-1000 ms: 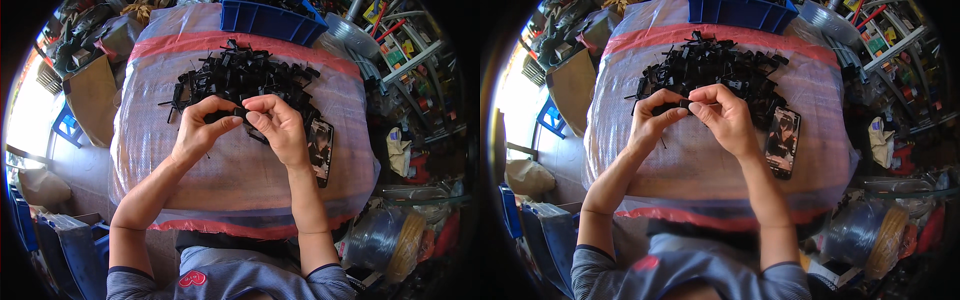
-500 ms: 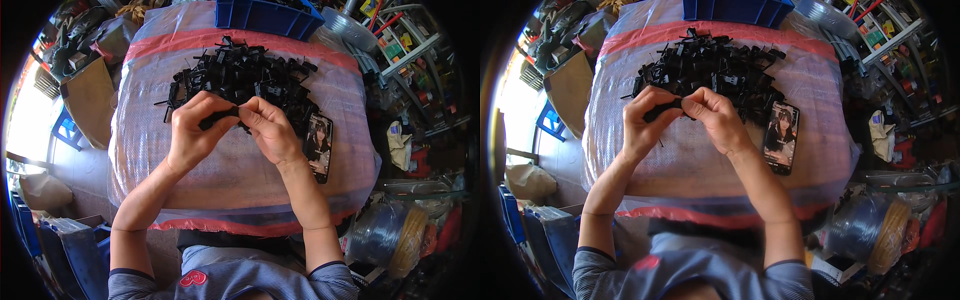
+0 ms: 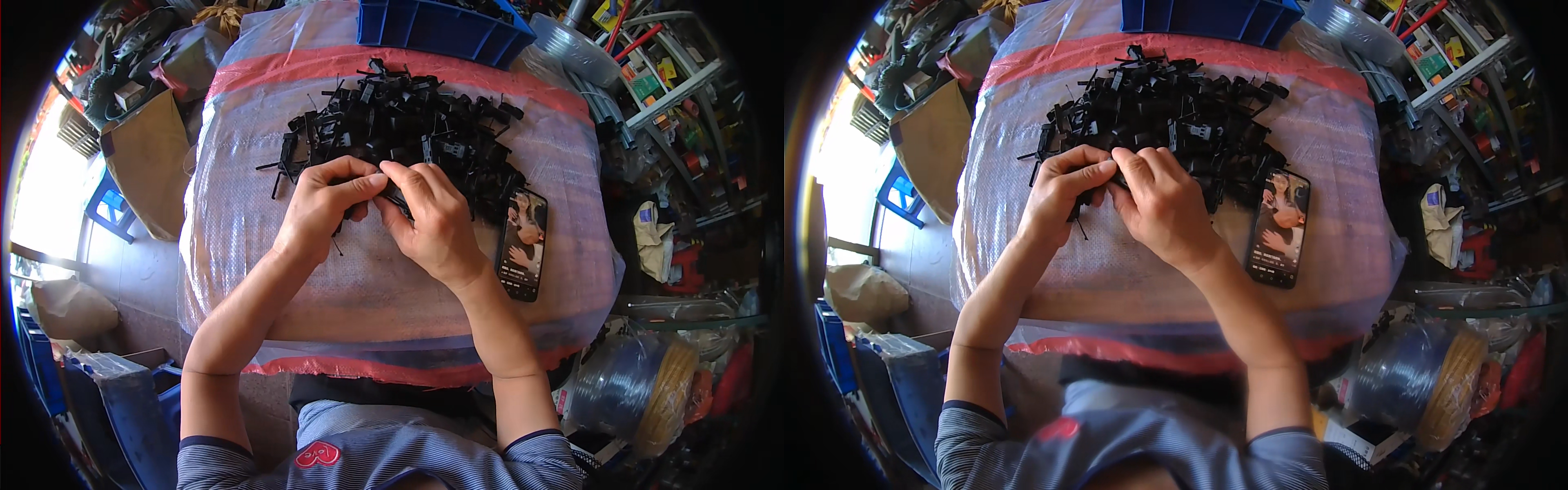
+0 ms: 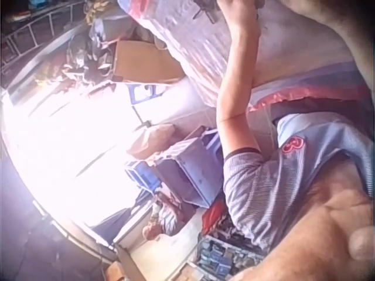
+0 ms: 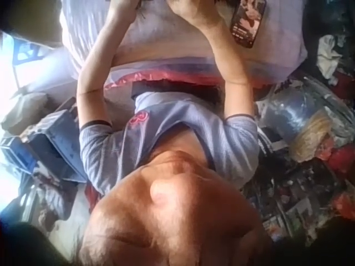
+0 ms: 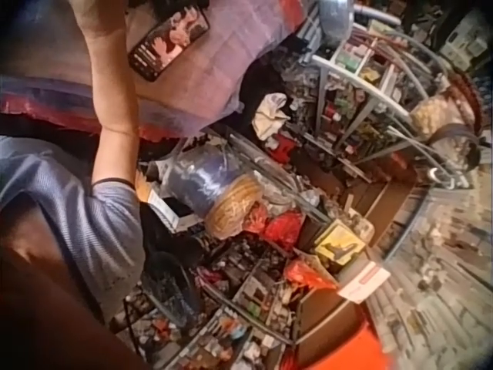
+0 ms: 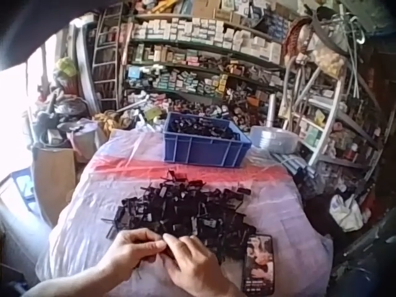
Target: Assembling small black plastic components at a workbench.
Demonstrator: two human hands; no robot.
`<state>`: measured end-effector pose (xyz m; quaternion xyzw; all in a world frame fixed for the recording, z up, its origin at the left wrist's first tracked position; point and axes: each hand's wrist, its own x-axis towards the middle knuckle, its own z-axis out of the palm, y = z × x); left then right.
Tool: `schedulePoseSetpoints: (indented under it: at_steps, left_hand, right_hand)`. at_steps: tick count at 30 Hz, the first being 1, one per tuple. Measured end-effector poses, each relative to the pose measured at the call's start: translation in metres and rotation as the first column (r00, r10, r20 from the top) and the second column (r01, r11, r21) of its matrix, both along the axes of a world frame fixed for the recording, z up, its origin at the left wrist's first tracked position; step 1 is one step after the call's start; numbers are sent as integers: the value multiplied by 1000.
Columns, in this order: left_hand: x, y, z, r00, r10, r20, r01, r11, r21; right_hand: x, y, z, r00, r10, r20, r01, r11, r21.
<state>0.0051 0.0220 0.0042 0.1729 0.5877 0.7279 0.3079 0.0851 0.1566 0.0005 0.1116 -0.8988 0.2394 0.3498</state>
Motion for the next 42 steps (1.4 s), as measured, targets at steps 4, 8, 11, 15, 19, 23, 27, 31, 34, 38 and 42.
schedulePoseSetpoints:
  at_steps: [4,8,11,15,19,23,27,31,34,38,42]
  left_hand:
    - [12,0,1,975,55,-216,-68,996,-57]
    - [14,0,0,972,54,-230,-73,994,-78]
    - [12,2,4,975,57,-216,-75,994,-76]
    - [1,-1,6,977,120,-177,-129,991,-39]
    - [-25,-2,18,963,263,-67,-257,963,86]
    - [-72,25,57,966,256,28,-258,960,111]
    - [-146,112,95,962,235,-143,-210,963,171]
    - [-258,219,115,868,159,-471,-251,958,-140]
    - [-268,285,116,634,83,-769,-491,811,-318]
    - [-265,253,113,592,211,-778,-404,913,-60]
    - [-128,157,99,679,-43,-733,26,999,-35]
  right_hand:
    - [-2,0,-7,1000,-3,-15,3,999,-34]
    - [-3,-4,-10,999,-31,-29,30,999,-23]
    - [-6,-3,-11,996,-77,-39,76,997,-23]
    - [-13,0,-1,998,-60,-6,60,998,0]
    - [-24,27,17,952,-302,-49,306,927,215]
    - [-22,61,-5,950,-305,58,299,949,104]
    - [-5,45,6,974,-218,-60,219,976,3]
    - [4,24,13,993,-102,-60,99,994,-44]
    - [4,34,7,987,-150,-53,150,989,-6]
    - [1,37,19,975,-210,-71,205,976,-71]
    - [4,67,23,921,-345,-178,313,932,-185]
